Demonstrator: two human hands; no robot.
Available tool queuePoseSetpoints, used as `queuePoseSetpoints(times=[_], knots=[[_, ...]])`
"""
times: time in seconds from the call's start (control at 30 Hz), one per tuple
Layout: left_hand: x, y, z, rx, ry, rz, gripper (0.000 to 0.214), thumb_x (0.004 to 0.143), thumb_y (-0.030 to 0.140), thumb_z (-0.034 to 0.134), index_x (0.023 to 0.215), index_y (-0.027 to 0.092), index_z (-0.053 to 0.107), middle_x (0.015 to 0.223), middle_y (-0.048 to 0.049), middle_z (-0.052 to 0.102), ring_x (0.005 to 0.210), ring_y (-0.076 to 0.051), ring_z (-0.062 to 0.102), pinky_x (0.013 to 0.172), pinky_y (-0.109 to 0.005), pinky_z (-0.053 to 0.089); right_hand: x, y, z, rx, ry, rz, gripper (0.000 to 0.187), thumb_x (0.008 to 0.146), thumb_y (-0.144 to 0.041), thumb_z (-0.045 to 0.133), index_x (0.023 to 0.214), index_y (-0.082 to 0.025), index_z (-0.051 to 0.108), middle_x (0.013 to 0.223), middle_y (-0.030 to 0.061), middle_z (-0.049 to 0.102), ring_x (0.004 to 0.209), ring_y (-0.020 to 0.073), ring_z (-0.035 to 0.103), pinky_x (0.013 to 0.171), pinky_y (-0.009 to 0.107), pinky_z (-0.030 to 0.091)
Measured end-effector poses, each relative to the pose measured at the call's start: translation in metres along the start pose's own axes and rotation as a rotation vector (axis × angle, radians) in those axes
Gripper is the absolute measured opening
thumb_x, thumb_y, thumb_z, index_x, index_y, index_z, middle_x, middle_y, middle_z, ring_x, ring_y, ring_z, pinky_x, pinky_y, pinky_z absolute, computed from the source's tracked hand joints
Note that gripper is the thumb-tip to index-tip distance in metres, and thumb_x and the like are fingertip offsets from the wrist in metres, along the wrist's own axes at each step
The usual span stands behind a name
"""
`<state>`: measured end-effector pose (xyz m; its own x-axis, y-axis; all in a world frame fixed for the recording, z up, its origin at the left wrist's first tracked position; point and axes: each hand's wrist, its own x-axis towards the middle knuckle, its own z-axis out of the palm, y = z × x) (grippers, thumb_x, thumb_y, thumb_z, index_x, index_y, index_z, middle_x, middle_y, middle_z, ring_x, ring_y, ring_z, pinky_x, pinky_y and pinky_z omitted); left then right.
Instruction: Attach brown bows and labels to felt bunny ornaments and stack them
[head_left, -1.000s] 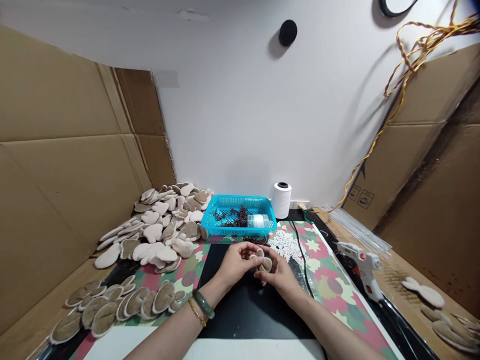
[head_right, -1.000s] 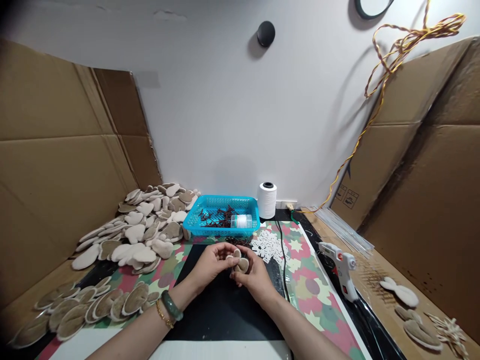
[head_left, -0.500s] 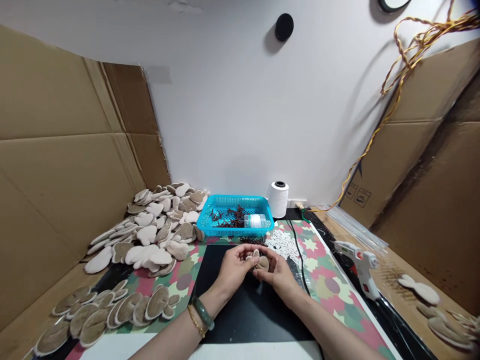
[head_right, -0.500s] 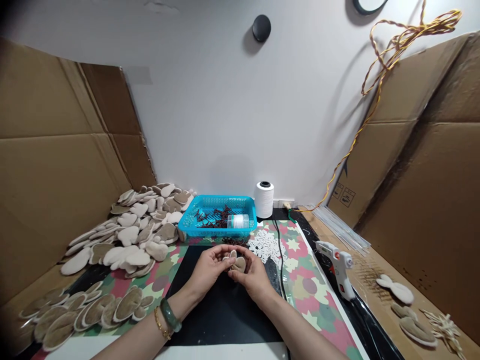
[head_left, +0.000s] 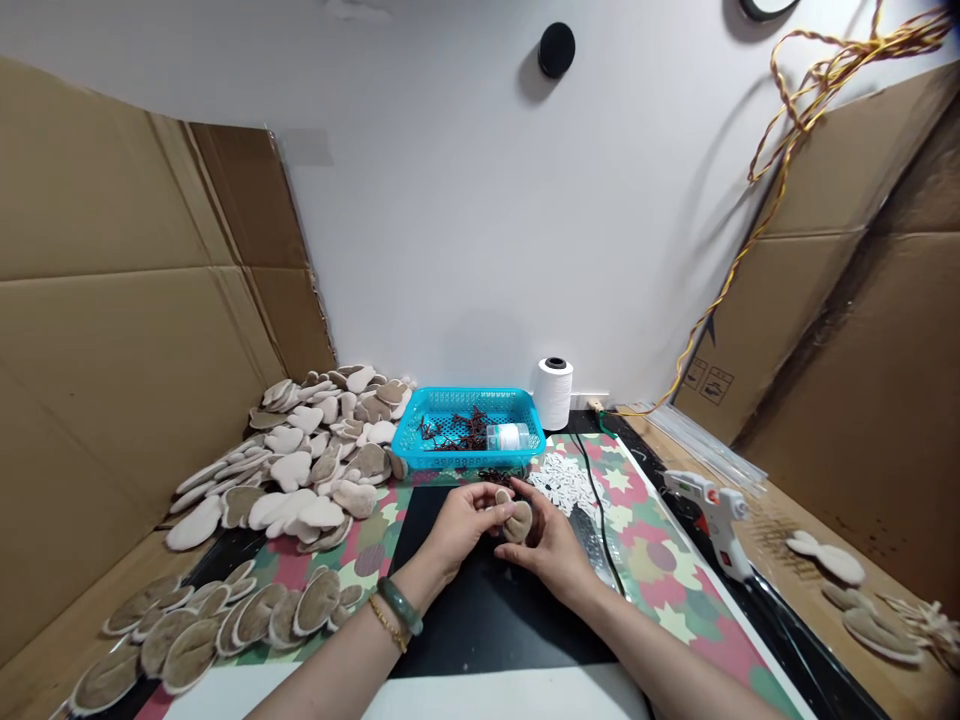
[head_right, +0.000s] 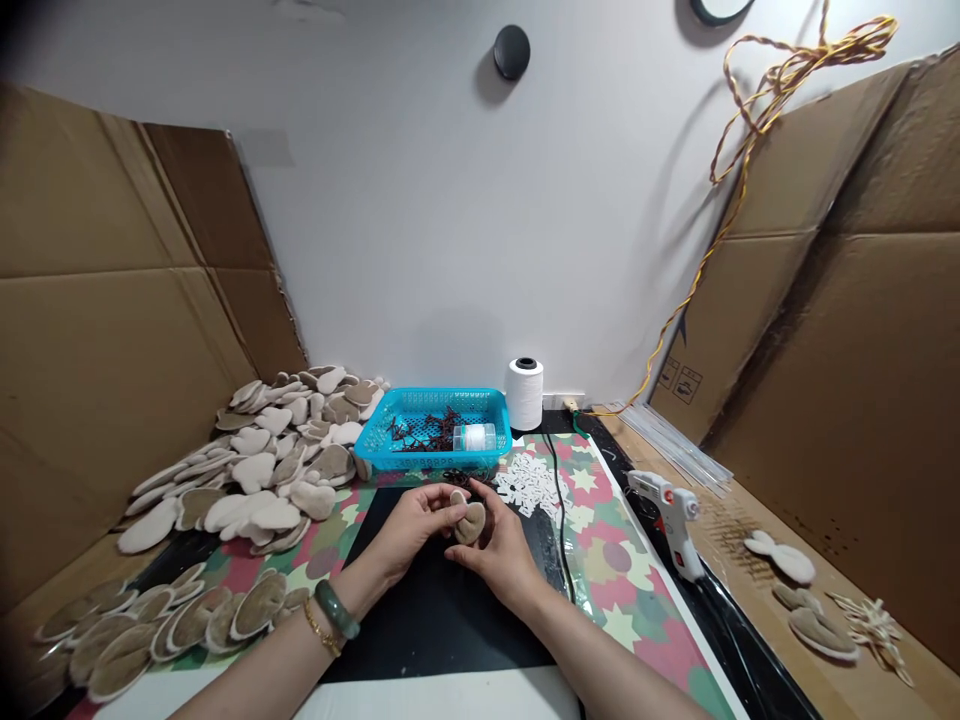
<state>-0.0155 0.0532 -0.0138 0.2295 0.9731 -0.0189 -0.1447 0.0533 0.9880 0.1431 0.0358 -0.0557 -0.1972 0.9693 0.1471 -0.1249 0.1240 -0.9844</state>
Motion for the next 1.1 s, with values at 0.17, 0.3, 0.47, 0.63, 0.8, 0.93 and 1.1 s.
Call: queuePoseSetpoints(times=[0.17,0.3,0.47,0.63,0.8,0.93,1.1], knots=[[0.002,0.001,-0.005,0.030,0.017,0.017,0.037,0.063,0.038,0.089,0.087,0.013,0.077,0.075,-0.0040,0.070,0.065,-0.014,0.059,0.057,-0.023,0.041,-0.001,0.000,0.000,-0.067,0.037,-0.041,0.093,0.063,-0.030,0.092,0.145,-0.022,0.048,0.088,0.0015,0.070,0.072,0.0193,0.064,0.067,0.033,0.052],[0.003,-0.003,-0.005,0.065,-0.007,0.036,0.037,0.065,0.040,0.088,0.087,0.013,0.076,0.075,-0.0041,0.070,0.066,-0.015,0.060,0.059,-0.024,0.042,-0.002,-0.002,0.000,-0.009,0.018,-0.059,0.089,0.064,-0.033,0.092,0.142,-0.024,0.051,0.103,0.0057,0.073,0.090,0.0251,0.069,0.081,0.038,0.055],[0.004,0.000,-0.006,0.131,-0.078,0.070,0.041,0.069,0.049,0.085,0.085,0.013,0.074,0.077,-0.0047,0.070,0.069,-0.016,0.062,0.063,-0.025,0.047,-0.003,-0.008,0.000,-0.005,-0.040,-0.076,0.056,0.083,-0.048,0.078,0.130,-0.021,0.062,0.098,0.0054,0.073,0.081,0.0196,0.066,0.068,0.029,0.052],[-0.004,0.003,-0.006,0.263,-0.103,0.084,0.039,0.079,0.050,0.073,0.092,0.013,0.072,0.078,-0.0050,0.069,0.066,-0.017,0.062,0.062,-0.028,0.049,-0.005,-0.009,-0.001,-0.072,-0.037,-0.038,0.064,0.081,-0.058,0.077,0.129,-0.017,0.063,0.067,0.0000,0.067,0.051,0.0127,0.052,0.045,0.022,0.039],[-0.036,0.032,-0.043,0.491,-0.087,0.131,0.018,0.079,0.023,0.070,0.096,0.019,0.076,0.088,-0.0044,0.072,0.082,-0.021,0.064,0.076,-0.032,0.049,-0.010,-0.019,0.002,-0.357,-0.087,-0.078,0.047,0.091,-0.056,0.065,0.115,-0.016,0.071,0.066,0.0029,0.070,0.049,0.0138,0.053,0.046,0.025,0.039],[-0.079,0.057,-0.086,1.085,-0.190,0.183,0.024,0.091,0.013,0.054,0.094,0.023,0.075,0.097,-0.0041,0.072,0.097,-0.023,0.063,0.092,-0.038,0.047,0.003,-0.040,0.024,-0.680,-0.183,-0.244,0.019,0.091,-0.033,0.067,0.095,-0.018,0.076,0.081,0.0059,0.073,0.068,0.0189,0.064,0.062,0.030,0.049],[-0.124,0.045,-0.110,1.414,-0.048,0.324,0.016,0.097,0.035,0.062,0.108,0.027,0.072,0.129,-0.0083,0.059,0.130,-0.034,0.048,0.116,-0.060,0.028,0.052,-0.056,0.094,-0.889,-0.319,-0.450,0.034,0.087,-0.017,0.070,0.121,-0.017,0.072,0.112,0.0124,0.069,0.098,0.0261,0.064,0.086,0.038,0.052]])
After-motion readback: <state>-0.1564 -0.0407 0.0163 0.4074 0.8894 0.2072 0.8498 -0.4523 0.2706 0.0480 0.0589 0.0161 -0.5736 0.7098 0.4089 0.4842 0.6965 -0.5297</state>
